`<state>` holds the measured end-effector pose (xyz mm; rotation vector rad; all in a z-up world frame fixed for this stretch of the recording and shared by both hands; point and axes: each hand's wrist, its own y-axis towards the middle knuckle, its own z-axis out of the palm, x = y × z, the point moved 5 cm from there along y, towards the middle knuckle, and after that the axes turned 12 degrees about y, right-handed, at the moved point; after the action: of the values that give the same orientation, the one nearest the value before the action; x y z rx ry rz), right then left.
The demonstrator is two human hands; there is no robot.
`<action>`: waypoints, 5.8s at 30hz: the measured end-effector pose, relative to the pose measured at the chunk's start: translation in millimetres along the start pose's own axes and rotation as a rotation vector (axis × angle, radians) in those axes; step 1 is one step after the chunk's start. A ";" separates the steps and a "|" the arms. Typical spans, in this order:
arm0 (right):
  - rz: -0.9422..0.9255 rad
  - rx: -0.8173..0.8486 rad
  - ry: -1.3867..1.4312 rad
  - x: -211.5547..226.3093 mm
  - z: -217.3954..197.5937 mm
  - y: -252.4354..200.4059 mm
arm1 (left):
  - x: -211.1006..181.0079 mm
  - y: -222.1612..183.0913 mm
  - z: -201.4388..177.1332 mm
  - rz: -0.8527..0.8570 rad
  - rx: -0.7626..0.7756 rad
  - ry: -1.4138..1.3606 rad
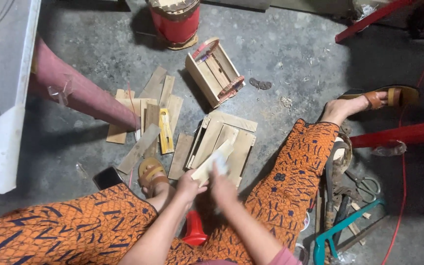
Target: Sanding small wooden slats and assembling them into a small wooden box or frame.
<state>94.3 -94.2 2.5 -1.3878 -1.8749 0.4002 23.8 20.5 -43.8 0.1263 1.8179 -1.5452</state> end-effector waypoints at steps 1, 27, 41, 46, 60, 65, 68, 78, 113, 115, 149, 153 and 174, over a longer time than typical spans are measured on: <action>0.005 0.005 -0.004 -1.6 12.5 -5.5 | 1.7 3.3 -0.2 -0.006 0.003 -0.003; 0.625 -0.531 1.429 -110.1 -28.5 55.1 | -10.0 52.6 -45.3 0.145 -0.358 0.141; 0.550 -0.697 1.798 -146.0 -5.8 77.0 | 9.3 75.2 -45.4 0.091 -0.320 -0.179; 0.638 -0.733 1.748 -156.9 -1.2 80.6 | -7.0 84.6 -58.8 0.169 -0.369 -0.389; 0.562 -0.344 2.072 -123.6 -2.7 87.4 | -41.7 74.5 -13.9 0.617 -0.463 1.080; 0.545 -0.356 2.095 -139.6 -0.7 91.1 | -83.6 60.2 -25.5 0.272 -0.354 0.834; 0.554 -0.327 1.911 -150.9 -2.4 90.3 | -48.6 99.2 -47.1 0.166 -0.332 0.659; 0.491 -0.392 1.439 -111.2 -89.1 24.2 | -78.8 54.5 -17.6 0.233 -0.109 0.462; 0.011 -0.088 0.960 -51.9 -181.2 -29.4 | -99.5 -49.3 -15.0 0.583 0.396 0.632; -0.128 -0.147 1.105 -59.7 -184.1 -27.5 | -113.4 -64.6 -17.0 0.639 0.404 0.303; -0.168 -0.487 1.439 -152.4 -65.0 10.4 | -105.7 -79.0 -37.6 -0.217 -0.417 0.579; -0.240 -0.499 1.384 -162.4 -52.2 18.4 | -116.5 -83.2 -26.9 -0.084 -0.243 0.468; 0.295 0.189 0.830 -16.4 -146.8 -44.8 | -180.6 -122.5 25.0 0.234 0.319 1.180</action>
<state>172.3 -151.8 122.5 -1.4051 -0.9430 0.0993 103.6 32.4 160.5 1.6212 2.1930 -1.6927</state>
